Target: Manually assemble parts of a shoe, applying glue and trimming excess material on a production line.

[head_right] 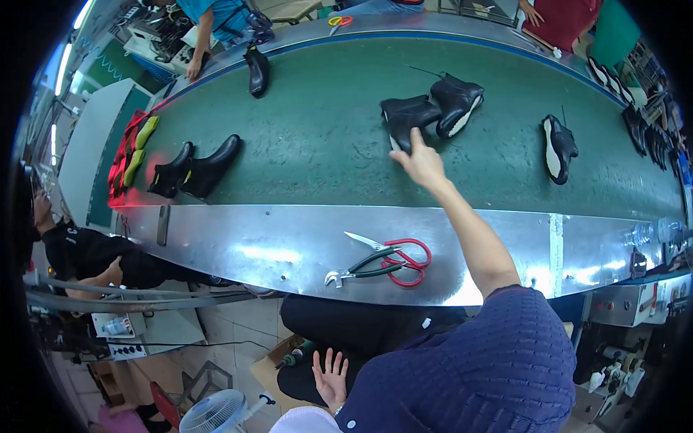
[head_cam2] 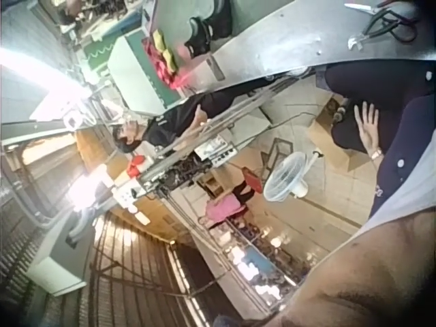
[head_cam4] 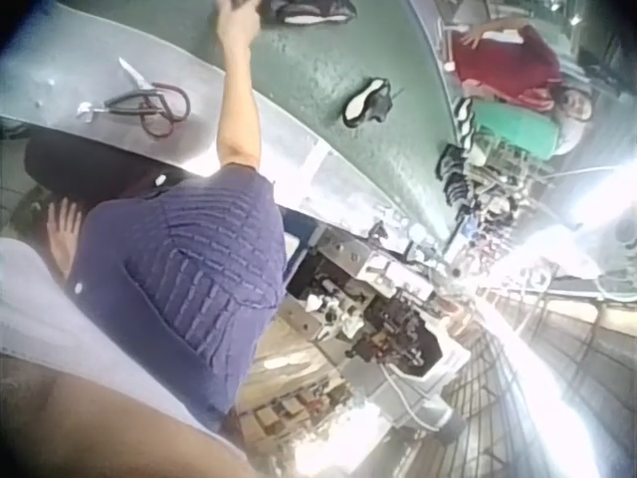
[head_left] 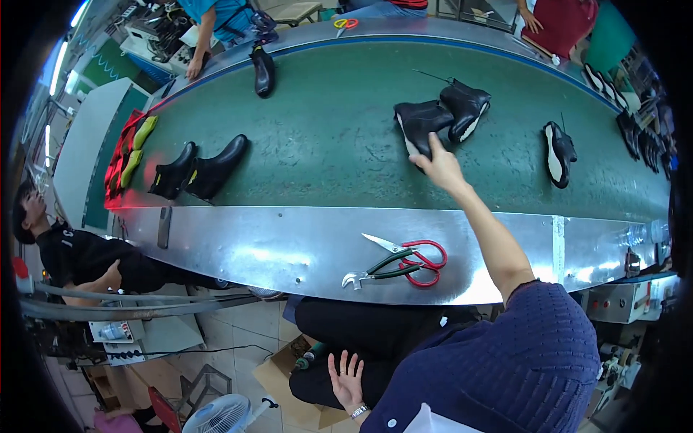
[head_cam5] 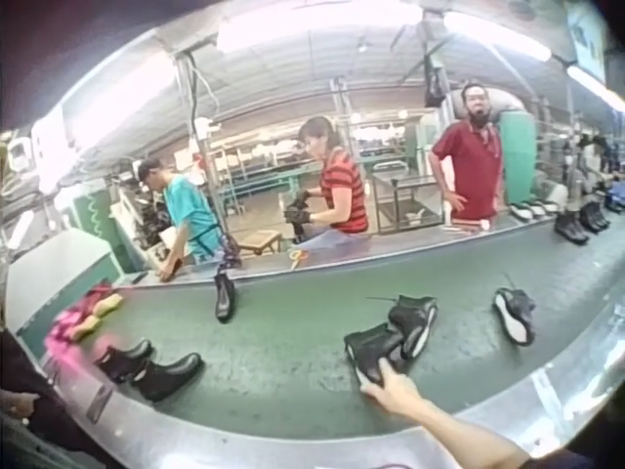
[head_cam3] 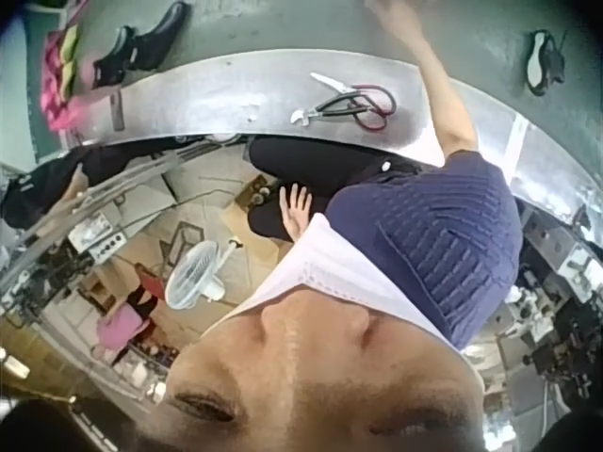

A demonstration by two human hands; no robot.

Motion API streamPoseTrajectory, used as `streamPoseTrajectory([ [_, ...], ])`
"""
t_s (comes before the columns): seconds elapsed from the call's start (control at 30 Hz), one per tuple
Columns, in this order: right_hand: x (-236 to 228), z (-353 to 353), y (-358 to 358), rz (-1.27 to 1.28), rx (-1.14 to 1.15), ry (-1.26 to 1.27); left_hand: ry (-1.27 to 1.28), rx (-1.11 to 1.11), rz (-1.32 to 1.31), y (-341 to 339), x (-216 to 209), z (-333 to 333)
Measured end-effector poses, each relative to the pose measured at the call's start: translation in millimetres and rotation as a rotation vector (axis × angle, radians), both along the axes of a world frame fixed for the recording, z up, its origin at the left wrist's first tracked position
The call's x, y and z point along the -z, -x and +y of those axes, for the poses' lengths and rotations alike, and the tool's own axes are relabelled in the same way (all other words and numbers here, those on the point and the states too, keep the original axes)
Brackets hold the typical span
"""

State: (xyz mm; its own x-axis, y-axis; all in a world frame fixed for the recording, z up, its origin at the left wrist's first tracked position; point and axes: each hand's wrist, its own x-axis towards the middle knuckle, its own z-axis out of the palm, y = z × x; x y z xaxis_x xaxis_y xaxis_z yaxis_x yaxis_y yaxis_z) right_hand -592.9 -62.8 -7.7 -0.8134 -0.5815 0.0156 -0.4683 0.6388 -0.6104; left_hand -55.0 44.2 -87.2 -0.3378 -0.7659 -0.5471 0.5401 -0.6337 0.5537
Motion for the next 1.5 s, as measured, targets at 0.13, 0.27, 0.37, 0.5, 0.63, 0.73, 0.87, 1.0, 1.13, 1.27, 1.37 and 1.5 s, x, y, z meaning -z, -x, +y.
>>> streamPoseTrajectory([
  [0.13, 32, 7, -8, 0.182, -0.117, -0.313, -0.006, 0.014, -0.012, 2, 1, -5],
  [0.27, 37, 31, -10, -0.133, 0.016, 0.053, 0.002, 0.016, -0.053, 1, 1, -7],
  [0.37, 66, 51, 3, -0.209, 0.115, 0.102, -0.012, 0.029, -0.055, 1, 1, -8],
  [0.5, 92, 65, 48, -0.403, 0.364, 0.402, -0.003, 0.057, -0.068, 0, 2, -5],
  [0.63, 102, 65, 142, -0.174, 0.621, 0.419, 0.005, 0.052, -0.09, 1, 3, 1],
  [0.73, 89, 42, 184, -0.39, 0.654, 0.45, -0.011, 0.029, -0.098, 3, 3, 2],
  [0.87, 74, 11, 169, -0.211, 0.565, 0.105, 0.018, 0.061, -0.117, 7, 8, -4],
  [1.0, 68, 8, 124, -0.046, 0.409, 0.109, -0.005, 0.05, -0.101, 1, 15, -14],
  [1.13, 64, 29, 112, 0.063, 0.188, -0.005, 0.023, 0.045, -0.184, 1, 1, -10],
  [1.27, 28, 46, 194, 0.116, 0.3, 0.146, -0.033, 0.05, -0.24, 0, 4, -4],
  [1.37, 52, 49, 310, 0.16, 0.383, 0.006, -0.038, 0.043, -0.245, 4, 7, 0],
  [1.5, 78, 56, 344, -0.152, 0.329, 0.022, -0.057, 0.022, -0.285, 7, 4, 1],
])
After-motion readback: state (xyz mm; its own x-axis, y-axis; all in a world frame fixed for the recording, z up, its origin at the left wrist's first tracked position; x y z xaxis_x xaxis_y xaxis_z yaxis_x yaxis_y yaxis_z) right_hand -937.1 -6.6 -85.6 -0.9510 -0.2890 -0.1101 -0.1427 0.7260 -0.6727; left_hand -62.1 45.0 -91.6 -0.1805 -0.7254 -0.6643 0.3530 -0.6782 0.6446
